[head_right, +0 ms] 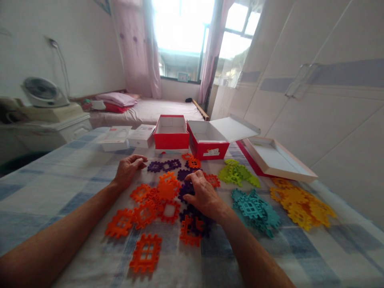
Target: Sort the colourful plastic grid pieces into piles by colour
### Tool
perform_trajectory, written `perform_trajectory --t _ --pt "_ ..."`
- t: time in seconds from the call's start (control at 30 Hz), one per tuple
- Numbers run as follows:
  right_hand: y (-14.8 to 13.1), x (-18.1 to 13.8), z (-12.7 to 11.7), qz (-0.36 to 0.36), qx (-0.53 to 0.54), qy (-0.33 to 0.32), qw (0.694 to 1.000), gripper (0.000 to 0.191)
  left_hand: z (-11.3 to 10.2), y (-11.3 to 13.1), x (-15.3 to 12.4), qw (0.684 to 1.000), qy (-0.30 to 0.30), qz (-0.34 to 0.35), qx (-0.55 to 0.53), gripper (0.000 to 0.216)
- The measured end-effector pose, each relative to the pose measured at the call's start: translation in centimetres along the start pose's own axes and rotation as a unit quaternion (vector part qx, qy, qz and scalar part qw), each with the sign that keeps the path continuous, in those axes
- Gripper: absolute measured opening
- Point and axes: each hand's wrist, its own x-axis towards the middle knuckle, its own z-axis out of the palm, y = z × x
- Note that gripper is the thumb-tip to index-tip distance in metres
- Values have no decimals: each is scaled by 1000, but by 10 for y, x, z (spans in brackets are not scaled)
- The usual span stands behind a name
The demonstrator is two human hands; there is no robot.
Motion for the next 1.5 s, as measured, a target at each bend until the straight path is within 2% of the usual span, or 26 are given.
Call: perform_trajectory --t 0.23,0.33,0.43,0.5,0.6,0.7,0.9,1.03,1.17,1.3,1.37,1.4,1.43,1.5 --pt "0 -3 -7 -32 81 -29 996 40 -1 -2 1 1000 -5 0 9 17" --pt "1 -1 -21 4 144 38 989 41 -1 0 1 1000 -5 -2 6 17" --pt "9 10 -35 102 164 114 974 41 0 1 0 1000 -6 -5 1 17" --pt "19 21 -37 149 191 99 965 38 0 0 0 1000 -6 -8 -2 17" --pt "32 39 -28 187 243 26 952 31 0 -1 1 1000 -8 -9 -10 19" --pt "40 53 -16 214 202 5 956 24 0 -2 1 1000 -15 -5 -16 20" --pt "32 59 -12 196 156 -5 968 20 0 0 0 1000 -16 0 -8 19" --pt "29 51 -14 129 84 36 987 26 0 1 0 1000 -17 -1 -10 19" --pt "33 40 -14 95 87 51 990 38 0 2 -1 1000 -18 0 -3 19" --pt "30 30 -20 87 86 47 991 27 0 2 -1 1000 -20 -1 2 18" --pt "26 27 -23 121 179 43 975 25 0 1 0 1000 -20 -2 1 18" --pt "25 26 -24 154 258 40 953 24 0 1 0 1000 -20 -4 1 18" --pt "25 25 -25 190 345 38 919 23 0 0 0 1000 -20 -4 2 18" --pt "26 24 -27 246 498 29 831 19 0 0 1 1000 -21 -4 4 19"
